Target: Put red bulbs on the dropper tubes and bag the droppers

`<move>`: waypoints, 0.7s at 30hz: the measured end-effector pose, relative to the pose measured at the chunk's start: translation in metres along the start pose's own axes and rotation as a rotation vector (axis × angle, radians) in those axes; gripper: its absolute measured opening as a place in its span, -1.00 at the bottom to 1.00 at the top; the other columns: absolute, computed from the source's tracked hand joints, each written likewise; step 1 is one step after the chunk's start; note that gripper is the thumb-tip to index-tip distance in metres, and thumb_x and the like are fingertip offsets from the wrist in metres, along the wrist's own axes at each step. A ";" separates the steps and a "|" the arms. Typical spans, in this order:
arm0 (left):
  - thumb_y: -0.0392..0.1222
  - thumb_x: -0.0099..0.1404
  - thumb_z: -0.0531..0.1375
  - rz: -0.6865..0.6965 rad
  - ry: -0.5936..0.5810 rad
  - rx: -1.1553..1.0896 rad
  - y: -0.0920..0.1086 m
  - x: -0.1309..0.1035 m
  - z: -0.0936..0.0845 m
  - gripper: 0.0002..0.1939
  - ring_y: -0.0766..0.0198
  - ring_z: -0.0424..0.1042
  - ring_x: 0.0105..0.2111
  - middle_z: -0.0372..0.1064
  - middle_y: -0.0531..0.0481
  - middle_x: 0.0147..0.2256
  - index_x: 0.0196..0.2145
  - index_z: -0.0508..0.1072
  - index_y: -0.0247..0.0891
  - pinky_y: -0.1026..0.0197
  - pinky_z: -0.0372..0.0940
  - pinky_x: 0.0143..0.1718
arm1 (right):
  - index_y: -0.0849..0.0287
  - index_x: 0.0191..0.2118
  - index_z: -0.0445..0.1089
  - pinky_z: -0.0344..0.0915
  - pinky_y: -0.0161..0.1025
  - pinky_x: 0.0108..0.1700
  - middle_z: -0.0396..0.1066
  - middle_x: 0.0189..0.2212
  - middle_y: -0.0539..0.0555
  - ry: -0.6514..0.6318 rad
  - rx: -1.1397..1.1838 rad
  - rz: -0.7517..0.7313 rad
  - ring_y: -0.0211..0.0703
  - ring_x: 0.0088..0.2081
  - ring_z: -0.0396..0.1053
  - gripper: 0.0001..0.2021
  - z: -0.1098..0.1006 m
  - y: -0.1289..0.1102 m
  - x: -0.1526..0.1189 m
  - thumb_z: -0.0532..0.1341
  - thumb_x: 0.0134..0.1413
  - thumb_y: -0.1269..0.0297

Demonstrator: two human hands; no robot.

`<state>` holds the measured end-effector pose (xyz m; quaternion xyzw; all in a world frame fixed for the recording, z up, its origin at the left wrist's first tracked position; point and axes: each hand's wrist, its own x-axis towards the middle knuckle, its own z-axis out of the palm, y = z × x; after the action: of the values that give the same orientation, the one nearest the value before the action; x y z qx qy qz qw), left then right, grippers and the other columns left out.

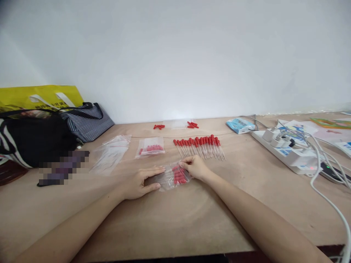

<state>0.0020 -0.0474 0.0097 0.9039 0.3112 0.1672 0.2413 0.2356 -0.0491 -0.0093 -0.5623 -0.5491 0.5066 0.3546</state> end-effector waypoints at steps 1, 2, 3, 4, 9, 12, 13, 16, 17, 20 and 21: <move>-0.09 0.15 0.14 -0.001 0.002 -0.003 0.000 0.000 0.000 -0.52 0.15 0.19 0.04 0.23 -0.06 0.03 0.03 0.26 -0.22 0.05 0.11 0.07 | 0.26 -0.47 0.39 -0.04 -0.45 -0.75 0.20 -0.76 -0.09 -0.002 -0.025 -0.024 -0.46 -0.77 0.02 -0.81 -0.001 0.002 0.000 0.15 -0.08 0.23; -0.09 0.15 0.14 -0.001 0.002 -0.006 0.000 0.000 0.000 -0.53 0.15 0.19 0.05 0.23 -0.05 0.02 0.03 0.26 -0.21 0.04 0.11 0.07 | 0.26 -0.46 0.39 -0.02 -0.44 -0.73 0.22 -0.74 -0.08 0.018 -0.056 -0.054 -0.45 -0.76 0.04 -0.82 -0.002 0.004 0.001 0.16 -0.08 0.23; -0.09 0.15 0.14 0.002 0.003 -0.008 0.000 0.000 -0.001 -0.53 0.15 0.19 0.05 0.23 -0.05 0.03 0.03 0.27 -0.21 0.04 0.11 0.07 | 0.26 -0.43 0.40 0.01 -0.43 -0.72 0.25 -0.71 -0.06 0.063 -0.094 -0.092 -0.44 -0.74 0.06 -0.83 -0.004 0.006 0.001 0.17 -0.11 0.24; -0.09 0.15 0.15 0.008 0.000 -0.008 0.000 0.000 -0.001 -0.53 0.15 0.19 0.05 0.22 -0.06 0.03 0.02 0.27 -0.21 0.04 0.11 0.07 | 0.25 -0.39 0.39 0.04 -0.42 -0.70 0.29 -0.66 -0.05 0.122 -0.134 -0.139 -0.43 -0.71 0.09 -0.82 -0.006 0.007 0.001 0.19 -0.14 0.25; -0.12 0.14 0.15 0.038 -0.010 -0.004 0.000 0.000 -0.001 -0.56 0.15 0.19 0.05 0.23 -0.07 0.02 0.00 0.30 -0.20 0.02 0.12 0.06 | 0.14 -0.17 0.35 0.20 -0.34 -0.48 0.36 -0.31 0.05 0.194 -0.290 -0.407 -0.35 -0.53 0.22 -0.66 -0.011 0.009 0.004 0.21 -0.20 0.34; -0.13 0.14 0.16 0.034 -0.013 -0.009 0.001 0.000 -0.003 -0.56 0.15 0.19 0.05 0.23 -0.08 0.02 0.00 0.30 -0.20 0.02 0.12 0.05 | 0.17 -0.38 0.39 0.21 -0.30 -0.41 0.38 -0.41 0.05 0.134 -0.325 -0.394 -0.28 -0.47 0.25 -0.87 -0.010 0.009 0.006 0.14 -0.11 0.34; -0.13 0.13 0.16 0.029 -0.016 -0.011 0.001 0.000 -0.003 -0.56 0.15 0.19 0.05 0.23 -0.08 0.02 -0.01 0.30 -0.21 0.02 0.12 0.05 | 0.18 -0.43 0.37 0.20 -0.30 -0.41 0.37 -0.46 0.04 0.135 -0.299 -0.368 -0.27 -0.48 0.25 -0.90 -0.009 0.010 0.007 0.12 -0.09 0.33; -0.11 0.14 0.16 0.000 -0.033 -0.017 0.001 0.000 -0.007 -0.56 0.15 0.19 0.04 0.22 -0.07 0.03 -0.01 0.30 -0.20 0.02 0.12 0.05 | 0.15 -0.46 0.25 0.17 -0.33 -0.48 0.28 -0.55 -0.02 0.151 -0.176 -0.349 -0.29 -0.52 0.21 -0.91 -0.008 0.012 0.006 0.07 -0.03 0.27; -0.10 0.14 0.16 -0.010 -0.037 -0.020 0.001 0.000 -0.008 -0.56 0.15 0.20 0.04 0.22 -0.07 0.03 0.00 0.30 -0.20 0.02 0.12 0.05 | 0.14 -0.45 0.20 0.15 -0.34 -0.49 0.24 -0.56 -0.04 0.136 -0.146 -0.358 -0.30 -0.53 0.19 -0.90 -0.008 0.012 0.005 0.07 -0.02 0.25; -0.11 0.15 0.15 -0.014 -0.035 -0.029 -0.002 -0.001 -0.009 -0.56 0.16 0.19 0.05 0.22 -0.05 0.03 0.01 0.28 -0.19 0.03 0.12 0.06 | 0.10 -0.42 0.11 0.13 -0.34 -0.50 0.18 -0.58 -0.06 0.052 -0.098 -0.377 -0.30 -0.55 0.15 -0.85 -0.008 0.009 -0.001 0.01 0.05 0.16; -0.13 0.16 0.14 -0.008 -0.028 -0.027 -0.003 -0.001 -0.009 -0.57 0.16 0.18 0.05 0.21 -0.05 0.04 0.01 0.28 -0.18 0.04 0.11 0.06 | 0.10 -0.42 0.09 0.14 -0.34 -0.49 0.17 -0.56 -0.06 0.039 -0.105 -0.394 -0.30 -0.53 0.15 -0.84 -0.009 0.007 -0.003 0.00 0.06 0.14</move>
<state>-0.0045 -0.0429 0.0150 0.9015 0.3093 0.1577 0.2585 0.2466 -0.0518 -0.0136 -0.4713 -0.6671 0.3871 0.4278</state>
